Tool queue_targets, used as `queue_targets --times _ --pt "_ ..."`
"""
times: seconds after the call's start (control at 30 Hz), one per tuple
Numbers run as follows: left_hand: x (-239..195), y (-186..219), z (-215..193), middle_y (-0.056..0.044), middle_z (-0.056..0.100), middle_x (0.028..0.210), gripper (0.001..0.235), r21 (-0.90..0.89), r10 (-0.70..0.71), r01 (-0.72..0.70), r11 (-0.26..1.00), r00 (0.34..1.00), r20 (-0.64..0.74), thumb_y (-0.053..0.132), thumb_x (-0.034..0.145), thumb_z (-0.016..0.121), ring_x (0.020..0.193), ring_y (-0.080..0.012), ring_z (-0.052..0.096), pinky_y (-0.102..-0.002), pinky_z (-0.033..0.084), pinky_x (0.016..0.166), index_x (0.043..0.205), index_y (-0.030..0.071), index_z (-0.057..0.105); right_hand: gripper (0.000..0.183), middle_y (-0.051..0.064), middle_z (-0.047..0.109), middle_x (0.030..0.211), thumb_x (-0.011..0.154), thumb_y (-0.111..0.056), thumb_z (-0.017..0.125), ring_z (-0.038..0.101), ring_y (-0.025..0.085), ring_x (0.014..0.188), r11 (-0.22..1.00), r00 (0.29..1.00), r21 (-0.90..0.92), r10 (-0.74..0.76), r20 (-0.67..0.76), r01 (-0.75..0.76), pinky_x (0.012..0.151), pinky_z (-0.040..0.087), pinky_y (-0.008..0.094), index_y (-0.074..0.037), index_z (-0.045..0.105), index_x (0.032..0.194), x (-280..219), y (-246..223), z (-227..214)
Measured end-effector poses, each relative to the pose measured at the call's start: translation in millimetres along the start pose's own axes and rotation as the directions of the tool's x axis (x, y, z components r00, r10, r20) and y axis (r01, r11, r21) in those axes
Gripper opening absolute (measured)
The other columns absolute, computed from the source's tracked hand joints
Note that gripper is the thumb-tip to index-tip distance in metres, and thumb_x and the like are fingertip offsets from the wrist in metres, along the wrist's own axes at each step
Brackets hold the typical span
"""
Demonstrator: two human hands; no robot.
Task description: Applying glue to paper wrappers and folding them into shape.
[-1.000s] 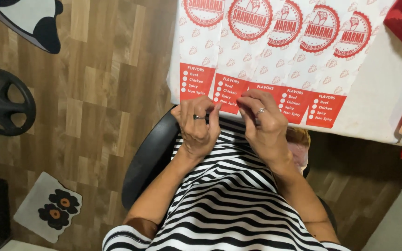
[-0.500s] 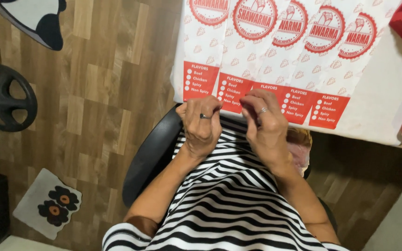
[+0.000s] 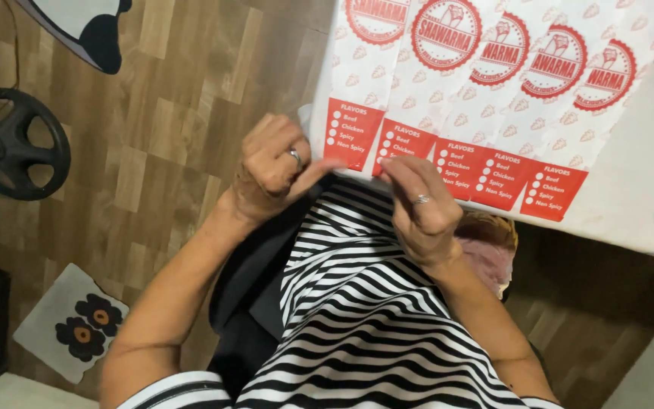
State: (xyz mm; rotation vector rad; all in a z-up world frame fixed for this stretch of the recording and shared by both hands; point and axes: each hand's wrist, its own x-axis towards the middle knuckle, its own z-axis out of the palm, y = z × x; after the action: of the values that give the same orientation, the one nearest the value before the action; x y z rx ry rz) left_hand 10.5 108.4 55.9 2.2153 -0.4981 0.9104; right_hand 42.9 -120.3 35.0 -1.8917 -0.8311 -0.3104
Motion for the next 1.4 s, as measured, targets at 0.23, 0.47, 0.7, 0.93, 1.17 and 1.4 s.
queue_targets --times 0.23,0.47,0.7,0.93,1.17,1.4 --pt "-37 -9 7 -0.022 0.07 0.123 0.018 -0.202 -0.162 0.196 0.959 0.972 0.173 0.009 0.096 0.073 0.113 -0.0414 0.068 -0.05 0.05 0.106 0.111 -0.003 0.071 0.023 0.023 0.068 0.122 0.095 -0.002 0.075 0.07 0.037 0.11 0.993 0.992 -0.061 -0.093 0.086 0.099 0.095 0.059 0.045 0.005 0.072 0.116 9 -7 27" --pt "-45 -17 10 -0.021 0.068 0.124 0.013 -0.293 -0.225 0.246 0.924 0.969 0.102 0.01 0.096 0.074 0.113 -0.041 0.068 -0.05 0.053 0.103 0.105 0.0 0.074 0.017 0.023 0.07 0.12 0.096 -0.001 0.074 0.071 0.037 0.108 0.996 0.991 -0.047 -0.068 0.114 0.074 0.094 0.059 0.044 0.007 0.072 0.11 10 -5 28" --pt "-46 -20 13 -0.021 0.067 0.124 0.01 -0.278 -0.193 0.203 0.939 0.979 0.066 0.012 0.096 0.076 0.112 -0.0412 0.068 -0.049 0.055 0.1 0.094 0.002 0.076 0.011 0.021 0.072 0.118 0.093 0.0 0.077 0.073 0.036 0.106 0.996 0.987 -0.016 -0.081 0.135 0.084 0.091 0.061 0.044 0.006 0.074 0.102 17 -4 22" --pt "-49 -21 12 -0.019 0.065 0.126 0.011 -0.19 -0.166 0.18 0.965 0.982 0.086 0.015 0.098 0.074 0.114 -0.0402 0.065 -0.048 0.053 0.101 0.094 0.004 0.075 0.005 0.025 0.071 0.118 0.094 0.003 0.074 0.072 0.04 0.104 0.988 0.981 -0.028 -0.148 0.126 0.153 0.089 0.06 0.046 0.008 0.073 0.095 15 -1 27" --pt "-52 -18 13 -0.02 0.06 0.131 0.01 -0.257 -0.245 0.269 0.928 0.962 0.122 0.012 0.101 0.068 0.116 -0.0395 0.067 -0.048 0.054 0.102 0.098 0.003 0.073 0.008 0.021 0.07 0.118 0.097 0.001 0.072 0.069 0.034 0.098 0.999 0.989 -0.028 -0.027 0.149 0.031 0.087 0.059 0.043 0.007 0.071 0.092 13 0 29" --pt "-50 -20 19 -0.02 0.053 0.131 0.018 -0.323 -0.333 0.38 0.867 0.923 0.192 0.012 0.104 0.061 0.114 -0.0376 0.069 -0.046 0.054 0.102 0.092 -0.002 0.064 0.011 0.017 0.069 0.115 0.098 0.0 0.073 0.071 0.034 0.1 0.995 0.981 0.012 0.098 0.165 -0.101 0.086 0.058 0.04 0.005 0.07 0.088 15 4 29"
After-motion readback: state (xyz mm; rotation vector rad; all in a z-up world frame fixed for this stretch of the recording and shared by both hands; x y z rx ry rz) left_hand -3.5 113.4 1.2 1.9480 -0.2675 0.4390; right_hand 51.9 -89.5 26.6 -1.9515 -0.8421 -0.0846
